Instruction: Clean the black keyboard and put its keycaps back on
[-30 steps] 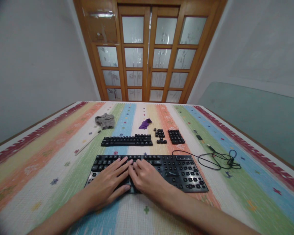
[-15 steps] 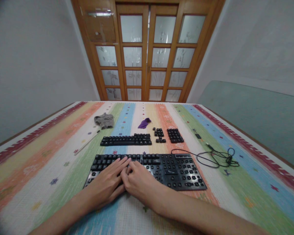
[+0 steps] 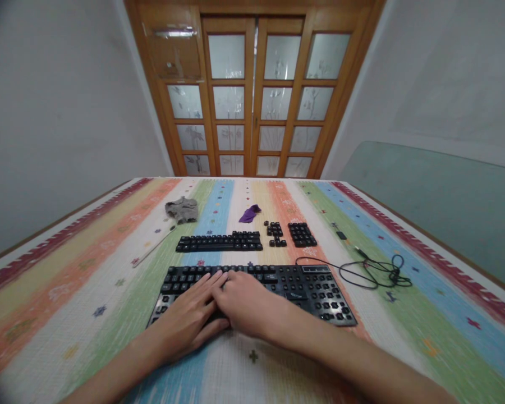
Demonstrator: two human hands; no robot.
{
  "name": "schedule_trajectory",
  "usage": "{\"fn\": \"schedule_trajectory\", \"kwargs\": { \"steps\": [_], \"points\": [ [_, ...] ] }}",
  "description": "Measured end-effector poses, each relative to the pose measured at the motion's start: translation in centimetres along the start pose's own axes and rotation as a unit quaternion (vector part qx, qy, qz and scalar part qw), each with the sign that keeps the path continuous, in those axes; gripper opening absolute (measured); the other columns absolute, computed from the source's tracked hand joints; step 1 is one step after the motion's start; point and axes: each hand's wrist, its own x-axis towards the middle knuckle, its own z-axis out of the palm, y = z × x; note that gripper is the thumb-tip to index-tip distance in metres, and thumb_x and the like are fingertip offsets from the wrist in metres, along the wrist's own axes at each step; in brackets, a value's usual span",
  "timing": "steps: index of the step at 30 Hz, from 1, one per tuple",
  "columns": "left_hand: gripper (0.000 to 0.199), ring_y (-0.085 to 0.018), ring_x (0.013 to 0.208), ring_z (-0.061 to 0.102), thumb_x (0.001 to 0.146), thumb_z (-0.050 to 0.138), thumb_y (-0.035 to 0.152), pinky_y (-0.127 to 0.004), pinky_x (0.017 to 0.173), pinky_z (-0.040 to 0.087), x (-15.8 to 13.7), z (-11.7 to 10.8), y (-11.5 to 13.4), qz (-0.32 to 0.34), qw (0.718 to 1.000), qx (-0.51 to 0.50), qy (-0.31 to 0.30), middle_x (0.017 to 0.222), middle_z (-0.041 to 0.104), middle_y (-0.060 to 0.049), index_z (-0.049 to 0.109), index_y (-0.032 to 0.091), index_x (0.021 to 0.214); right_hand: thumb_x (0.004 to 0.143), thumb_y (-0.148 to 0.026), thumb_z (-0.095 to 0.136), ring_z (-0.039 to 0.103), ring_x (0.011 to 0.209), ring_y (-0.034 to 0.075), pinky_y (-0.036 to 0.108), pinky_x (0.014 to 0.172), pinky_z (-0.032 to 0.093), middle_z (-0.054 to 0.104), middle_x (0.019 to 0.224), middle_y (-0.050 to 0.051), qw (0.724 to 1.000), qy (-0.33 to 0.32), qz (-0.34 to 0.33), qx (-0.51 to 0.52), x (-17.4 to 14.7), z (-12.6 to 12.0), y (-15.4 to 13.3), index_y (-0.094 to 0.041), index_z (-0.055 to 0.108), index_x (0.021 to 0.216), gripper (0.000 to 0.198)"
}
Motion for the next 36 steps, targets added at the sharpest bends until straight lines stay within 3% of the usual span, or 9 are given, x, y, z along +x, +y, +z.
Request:
{"fn": "schedule_trajectory", "kwargs": {
  "steps": [3,5,10,16,23,29,36],
  "points": [
    [0.058,-0.03,0.146,0.03,0.103,0.044,0.048,-0.048,0.118,0.031,0.0,-0.1,-0.1,0.004,1.0,-0.01,0.008,0.155,0.037,-0.018,0.041,0.011,0.147,0.09,-0.015,0.056,0.062,0.067,0.018,0.028,0.061,0.041,0.069,0.078,0.009,0.992,0.002,0.096,0.076,-0.1,-1.9,3.7,-0.014,0.071,0.095,0.016],
    [0.058,-0.028,0.147,0.028,0.105,0.041,0.048,-0.046,0.12,0.028,-0.1,-0.1,-0.1,0.008,1.0,-0.016,0.008,0.156,0.036,-0.016,0.036,0.013,0.15,0.09,-0.015,0.056,0.062,0.078,0.019,0.027,0.068,0.041,0.07,0.088,0.01,0.985,0.044,0.133,0.098,0.6,-2.1,6.2,-0.015,0.072,0.098,0.018],
    [0.059,-0.025,0.149,0.023,0.106,0.038,0.048,-0.044,0.122,0.024,-0.3,0.0,-0.1,0.011,1.0,-0.025,-0.001,0.159,0.031,-0.014,0.031,0.012,0.152,0.086,-0.01,0.056,0.061,0.093,0.022,0.028,0.079,0.042,0.073,0.092,0.011,0.965,0.063,0.223,0.123,4.2,0.3,11.7,-0.014,0.076,0.092,0.021],
    [0.061,-0.026,0.149,0.022,0.105,0.039,0.051,-0.044,0.122,0.023,-0.4,-0.1,0.2,-0.006,0.999,-0.048,-0.011,0.16,0.028,-0.015,0.033,0.013,0.152,0.086,-0.013,0.058,0.063,0.094,0.023,0.03,0.082,0.043,0.075,0.096,0.013,0.957,0.06,0.246,0.14,7.5,3.1,15.4,-0.01,0.077,0.091,0.02],
    [0.057,-0.025,0.149,0.024,0.106,0.036,0.049,-0.044,0.122,0.024,-0.1,-0.5,-0.1,-0.005,0.996,-0.074,-0.04,0.159,0.031,-0.014,0.034,0.014,0.152,0.083,-0.009,0.063,0.066,0.086,0.019,0.027,0.08,0.044,0.076,0.092,0.01,0.956,0.055,0.228,0.176,8.6,4.3,16.2,-0.011,0.076,0.089,0.015],
    [0.057,-0.025,0.149,0.023,0.106,0.037,0.046,-0.045,0.121,0.026,-0.1,-0.5,0.0,-0.005,0.997,-0.064,-0.041,0.159,0.031,-0.014,0.033,0.012,0.152,0.089,-0.012,0.061,0.06,0.096,0.022,0.029,0.081,0.042,0.073,0.095,0.013,0.95,0.098,0.233,0.182,8.6,4.4,15.4,-0.01,0.071,0.099,0.015],
    [0.059,-0.026,0.149,0.023,0.105,0.039,0.047,-0.046,0.121,0.025,-0.3,-0.2,0.0,-0.001,0.999,-0.045,-0.022,0.16,0.029,-0.015,0.032,0.012,0.152,0.092,-0.013,0.059,0.059,0.091,0.019,0.03,0.083,0.042,0.07,0.095,0.008,0.942,0.179,0.19,0.208,4.9,2.8,12.9,-0.014,0.065,0.1,0.01]
  ]
}}
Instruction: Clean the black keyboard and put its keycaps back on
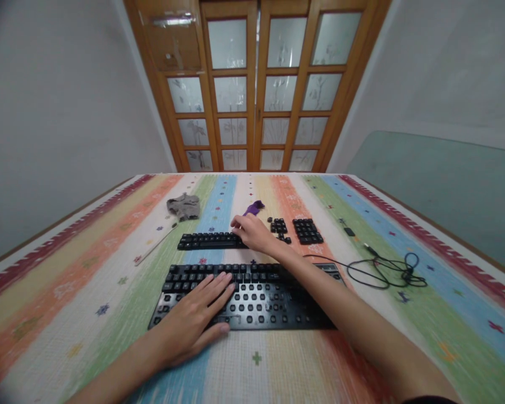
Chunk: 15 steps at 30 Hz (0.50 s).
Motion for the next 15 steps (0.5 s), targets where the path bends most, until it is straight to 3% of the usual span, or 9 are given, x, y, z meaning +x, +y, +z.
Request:
{"fn": "schedule_trajectory", "kwargs": {
  "steps": [7,15],
  "points": [
    [0.058,-0.025,0.149,0.021,0.106,0.039,0.046,-0.046,0.122,0.024,0.0,0.5,-0.1,0.015,0.999,0.027,0.026,0.16,0.028,-0.014,0.03,0.013,0.153,0.093,-0.014,0.057,0.061,0.081,0.016,0.029,0.075,0.048,0.067,0.09,0.006,0.991,0.03,-0.048,0.122,-8.2,-0.4,-2.8,-0.015,0.06,0.097,0.006],
    [0.057,-0.025,0.148,0.026,0.106,0.038,0.047,-0.045,0.121,0.025,0.5,-0.1,-0.6,0.021,0.998,0.055,0.03,0.159,0.032,-0.013,0.034,0.013,0.151,0.099,-0.015,0.047,0.058,0.082,0.02,0.033,0.074,0.052,0.065,0.087,0.009,0.984,0.059,-0.164,0.049,-11.7,1.3,-3.7,-0.015,0.062,0.099,0.015]
  ]
}}
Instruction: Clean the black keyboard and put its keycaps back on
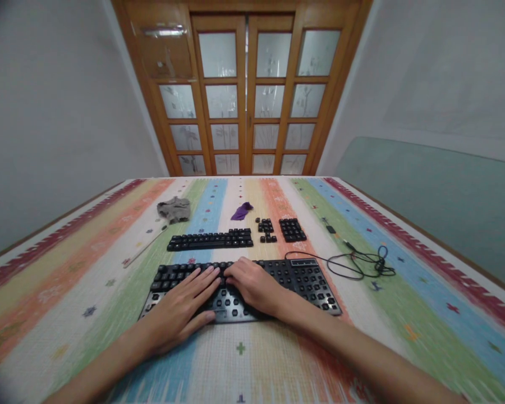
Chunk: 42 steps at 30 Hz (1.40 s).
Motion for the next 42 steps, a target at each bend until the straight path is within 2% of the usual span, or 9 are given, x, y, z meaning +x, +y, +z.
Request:
{"fn": "schedule_trajectory", "kwargs": {
  "steps": [5,16,22,27,36,42],
  "points": [
    [0.058,-0.025,0.148,0.027,0.106,0.036,0.048,-0.045,0.121,0.025,0.0,-0.4,-0.2,0.003,1.0,0.013,-0.007,0.158,0.032,-0.014,0.034,0.011,0.151,0.095,-0.012,0.052,0.062,0.087,0.02,0.033,0.077,0.054,0.068,0.095,0.011,0.999,0.009,-0.038,-0.005,-0.2,0.0,-0.4,-0.014,0.066,0.098,0.015],
    [0.058,-0.025,0.147,0.03,0.107,0.031,0.049,-0.044,0.12,0.028,1.0,-1.6,-0.4,0.005,1.0,0.022,-0.001,0.156,0.037,-0.015,0.037,0.009,0.149,0.089,-0.009,0.056,0.063,0.083,0.021,0.035,0.074,0.054,0.069,0.091,0.01,1.0,0.007,0.023,-0.005,-0.4,-0.2,-0.9,-0.012,0.066,0.108,0.021],
    [0.056,-0.025,0.146,0.031,0.107,0.034,0.048,-0.046,0.12,0.028,1.4,-0.9,0.3,0.014,1.0,0.01,-0.008,0.156,0.038,-0.014,0.038,0.011,0.148,0.091,-0.01,0.055,0.058,0.082,0.019,0.033,0.074,0.051,0.069,0.086,0.008,1.0,0.007,-0.007,0.006,-0.5,-0.4,-0.6,-0.016,0.069,0.089,0.015],
    [0.055,-0.026,0.146,0.032,0.105,0.039,0.048,-0.046,0.12,0.028,1.5,-0.4,0.5,0.019,1.0,-0.006,-0.004,0.155,0.04,-0.013,0.039,0.013,0.148,0.091,-0.011,0.055,0.053,0.085,0.021,0.033,0.073,0.05,0.068,0.089,0.009,0.999,0.01,-0.003,-0.042,-0.4,-0.4,-0.9,-0.016,0.068,0.081,0.018],
    [0.052,-0.026,0.145,0.035,0.107,0.037,0.043,-0.044,0.12,0.03,1.6,0.2,0.7,0.021,1.0,0.007,0.004,0.153,0.043,-0.014,0.041,0.009,0.146,0.086,-0.01,0.053,0.051,0.084,0.024,0.037,0.078,0.048,0.062,0.082,0.012,0.986,-0.042,-0.032,-0.158,-0.1,0.6,-1.9,-0.012,0.065,0.079,0.014],
    [0.055,-0.026,0.145,0.032,0.108,0.033,0.044,-0.043,0.118,0.032,1.6,0.7,1.0,0.014,1.0,0.01,-0.002,0.152,0.042,-0.018,0.035,0.007,0.148,0.084,-0.009,0.054,0.054,0.085,0.025,0.038,0.08,0.047,0.065,0.084,0.014,0.981,-0.091,-0.049,-0.164,0.5,0.8,-1.9,-0.011,0.066,0.08,0.013]
  ]
}}
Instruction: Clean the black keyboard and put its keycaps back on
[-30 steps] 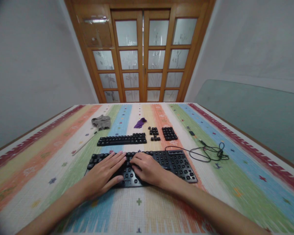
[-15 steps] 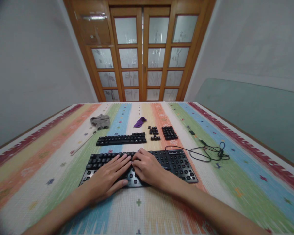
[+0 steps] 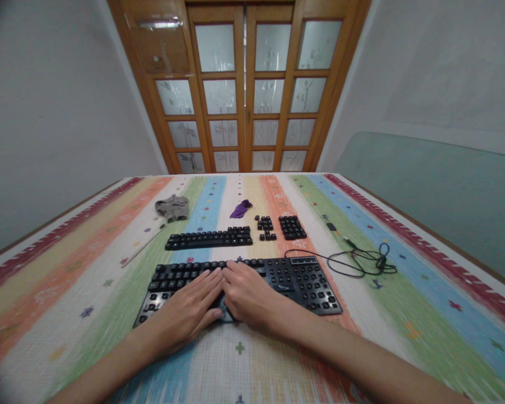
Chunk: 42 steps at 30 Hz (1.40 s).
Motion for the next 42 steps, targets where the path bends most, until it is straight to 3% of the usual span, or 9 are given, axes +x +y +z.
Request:
{"fn": "schedule_trajectory", "kwargs": {
  "steps": [4,16,27,32,35,38,42],
  "points": [
    [0.056,-0.028,0.145,0.032,0.107,0.033,0.045,-0.044,0.117,0.034,-0.1,0.4,0.1,-0.002,1.0,-0.004,0.001,0.151,0.043,-0.021,0.035,0.006,0.147,0.085,-0.01,0.055,0.052,0.079,0.023,0.036,0.072,0.047,0.064,0.078,0.011,0.999,-0.035,-0.005,0.007,0.8,-0.6,0.5,-0.014,0.065,0.071,0.017],
    [0.056,-0.03,0.144,0.035,0.106,0.034,0.047,-0.044,0.116,0.036,0.0,0.5,0.6,-0.006,1.0,-0.001,0.007,0.146,0.049,-0.023,0.042,0.003,0.14,0.084,-0.007,0.059,0.051,0.078,0.02,0.032,0.07,0.046,0.066,0.077,0.009,0.994,-0.101,-0.026,0.014,2.3,-1.1,1.2,-0.012,0.068,0.072,0.015],
    [0.068,-0.031,0.147,0.026,0.105,0.034,0.052,-0.042,0.12,0.027,-0.3,0.7,0.6,0.007,1.0,0.003,0.013,0.152,0.04,-0.023,0.03,0.001,0.149,0.078,-0.004,0.058,0.047,0.068,0.016,0.029,0.067,0.044,0.059,0.069,0.004,0.993,-0.032,-0.058,0.097,1.6,-0.1,2.4,-0.016,0.059,0.063,0.02],
    [0.07,-0.03,0.147,0.027,0.105,0.032,0.054,-0.043,0.119,0.028,-0.4,0.8,0.6,0.004,1.0,-0.007,0.015,0.153,0.039,-0.022,0.021,0.005,0.154,0.076,-0.008,0.059,0.047,0.068,0.017,0.029,0.064,0.041,0.058,0.067,0.003,0.994,-0.041,-0.051,0.092,1.8,-1.1,2.6,-0.018,0.058,0.062,0.017],
    [0.07,-0.029,0.147,0.026,0.105,0.031,0.053,-0.043,0.119,0.028,-0.4,0.7,0.6,-0.001,1.0,-0.012,0.012,0.154,0.037,-0.022,0.018,0.006,0.155,0.076,-0.009,0.06,0.048,0.068,0.016,0.029,0.065,0.04,0.058,0.064,0.003,0.994,-0.01,-0.013,0.105,2.8,-1.9,4.2,-0.018,0.058,0.059,0.019],
    [0.068,-0.029,0.149,0.022,0.106,0.035,0.051,-0.043,0.12,0.027,-0.4,0.3,0.6,-0.001,1.0,-0.017,0.0,0.157,0.033,-0.021,0.021,0.006,0.154,0.078,-0.008,0.06,0.054,0.077,0.018,0.031,0.073,0.042,0.065,0.072,0.005,0.991,0.033,0.083,0.1,4.4,-1.9,7.2,-0.016,0.064,0.067,0.014],
    [0.066,-0.028,0.15,0.019,0.106,0.036,0.048,-0.045,0.121,0.024,-0.5,0.1,0.5,-0.002,0.999,-0.036,-0.014,0.159,0.027,-0.018,0.018,0.009,0.156,0.081,-0.011,0.062,0.058,0.084,0.022,0.034,0.08,0.044,0.07,0.08,0.009,0.979,-0.009,0.186,0.08,6.6,-0.8,11.4,-0.014,0.072,0.074,0.012]
  ]
}}
